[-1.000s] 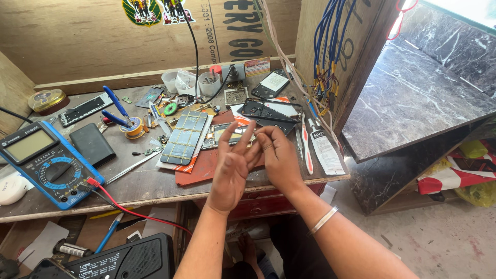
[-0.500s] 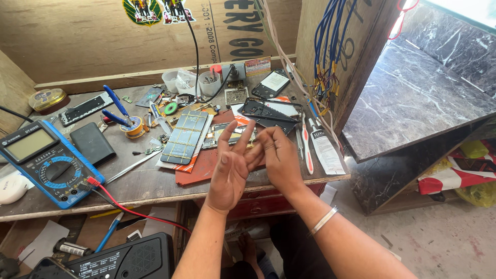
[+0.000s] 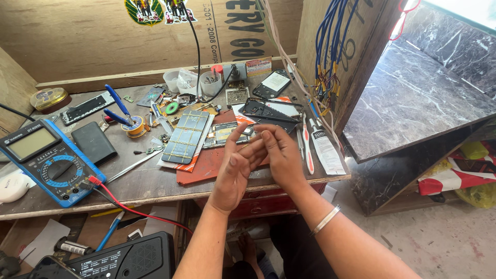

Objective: The person handles a smartphone battery, turning it over and inspecting it, then picks up a small gold ring and manipulates it between fingers. Later, the person picks up a disassembled phone chassis and uses a screwdriver to point at internal components.

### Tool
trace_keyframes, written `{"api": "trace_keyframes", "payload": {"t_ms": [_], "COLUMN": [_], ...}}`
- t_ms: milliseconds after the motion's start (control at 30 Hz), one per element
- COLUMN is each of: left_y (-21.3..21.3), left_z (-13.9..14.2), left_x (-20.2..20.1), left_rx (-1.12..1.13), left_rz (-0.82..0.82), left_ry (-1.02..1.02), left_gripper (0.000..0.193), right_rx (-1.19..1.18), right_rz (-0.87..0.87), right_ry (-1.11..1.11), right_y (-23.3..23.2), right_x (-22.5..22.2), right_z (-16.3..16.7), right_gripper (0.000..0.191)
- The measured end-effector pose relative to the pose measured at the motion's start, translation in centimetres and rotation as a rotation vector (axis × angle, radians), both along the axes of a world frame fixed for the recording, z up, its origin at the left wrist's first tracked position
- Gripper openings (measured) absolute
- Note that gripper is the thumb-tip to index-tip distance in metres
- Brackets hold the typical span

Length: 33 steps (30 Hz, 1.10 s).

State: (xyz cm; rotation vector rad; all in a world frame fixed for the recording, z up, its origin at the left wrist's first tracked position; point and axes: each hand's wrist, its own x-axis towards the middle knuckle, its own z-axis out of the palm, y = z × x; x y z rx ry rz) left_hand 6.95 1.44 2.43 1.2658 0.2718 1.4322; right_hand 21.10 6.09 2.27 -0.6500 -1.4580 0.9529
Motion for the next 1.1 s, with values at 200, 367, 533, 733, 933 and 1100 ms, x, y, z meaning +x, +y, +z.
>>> {"api": "trace_keyframes", "payload": {"t_ms": [200, 367, 533, 733, 933, 1100], "left_y": [-0.1, -0.2, 0.0, 0.1, 0.0, 0.2], "left_z": [-0.1, 0.1, 0.1, -0.3, -0.1, -0.1], "left_x": [-0.1, 0.0, -0.2, -0.3, -0.3, -0.3], "left_rx": [-0.002, 0.011, -0.022, -0.033, -0.021, -0.039], "left_rz": [-0.096, -0.060, -0.047, -0.087, -0.043, -0.053], "left_ry": [0.080, 0.052, -0.100, 0.005, -0.044, -0.095], "left_gripper": [0.104, 0.103, 0.098, 0.095, 0.096, 0.094], "right_rx": [-0.097, -0.146, 0.196, -0.111, -0.097, -0.098], "right_rz": [-0.204, -0.121, -0.049, -0.179, -0.041, -0.054], "right_ry": [-0.010, 0.034, -0.052, 0.003, 0.074, 0.008], "right_y": [0.8, 0.5, -0.9, 0.2, 0.5, 0.1], "right_x": [0.3, 0.2, -0.1, 0.2, 0.3, 0.0], "right_z": [-1.5, -0.6, 0.6, -1.1, -1.2, -0.8], "right_gripper": [0.048, 0.044, 0.042, 0.042, 0.032, 0.028]}}
